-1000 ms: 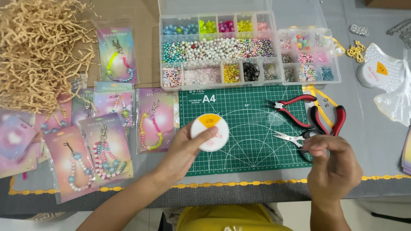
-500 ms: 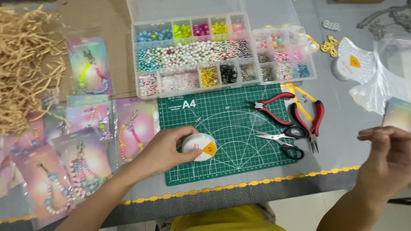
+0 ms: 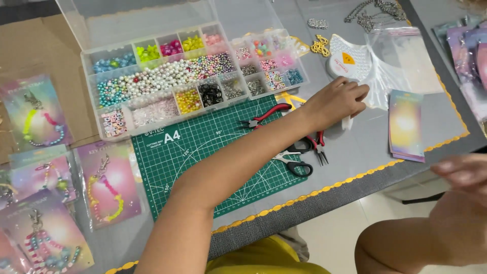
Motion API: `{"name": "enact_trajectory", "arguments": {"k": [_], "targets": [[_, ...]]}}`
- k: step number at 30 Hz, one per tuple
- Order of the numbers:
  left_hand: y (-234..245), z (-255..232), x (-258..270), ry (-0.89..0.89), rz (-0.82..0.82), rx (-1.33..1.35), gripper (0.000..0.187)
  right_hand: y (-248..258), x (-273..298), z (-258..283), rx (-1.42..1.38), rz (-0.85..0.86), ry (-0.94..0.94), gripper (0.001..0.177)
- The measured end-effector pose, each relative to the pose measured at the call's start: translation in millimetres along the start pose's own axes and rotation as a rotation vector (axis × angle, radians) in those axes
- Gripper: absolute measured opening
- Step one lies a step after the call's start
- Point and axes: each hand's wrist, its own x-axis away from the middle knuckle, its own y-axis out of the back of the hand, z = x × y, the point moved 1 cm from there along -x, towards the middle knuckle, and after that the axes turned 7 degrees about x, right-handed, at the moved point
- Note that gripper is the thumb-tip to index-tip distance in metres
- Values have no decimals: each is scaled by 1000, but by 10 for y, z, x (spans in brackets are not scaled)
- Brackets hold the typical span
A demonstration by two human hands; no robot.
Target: Packaging beaded phone straps into clear plastic bags and handling fine thread for assembly.
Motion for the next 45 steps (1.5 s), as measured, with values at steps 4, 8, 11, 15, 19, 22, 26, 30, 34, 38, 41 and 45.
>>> {"name": "enact_trajectory", "arguments": {"k": [4,8,11,15,19,22,26,30,34,38,41,45], "targets": [[-62,-144,70,110,215,-220,49,-335,-328,941,-127,210,171,10],[1399,-849,136,197,104,-110,56,-430,-599,1143,-19,404,219,6],[2315,-1407,251,342,82,245,63,-667,-767,1487,110,423,310,10],[2726,-1785,578,690,61,441,24,-1006,-855,1878,83,496,472,11],[2707,-1889,1097,828,-85,345,8,-1265,-742,2003,-43,617,609,15],[2731,-2019,1379,866,-153,347,12,-1325,-630,1814,-138,804,526,38],[2742,-2060,1931,1186,-349,566,14,-1155,-820,813,75,752,283,53],[2798,-2093,2331,1495,-570,646,16,-1258,-874,-66,293,920,127,80],[2823,-2212,2683,1400,-764,561,14,-1239,-828,-190,250,929,32,53],[2953,-2402,2807,1375,-868,343,11,-1139,-803,-222,293,911,-6,51],[3024,-2438,2652,1523,-799,70,17,-1088,-800,-249,322,934,-19,48],[3038,-2393,2408,1556,-669,-51,10,-1063,-703,-337,276,821,121,23]]}}
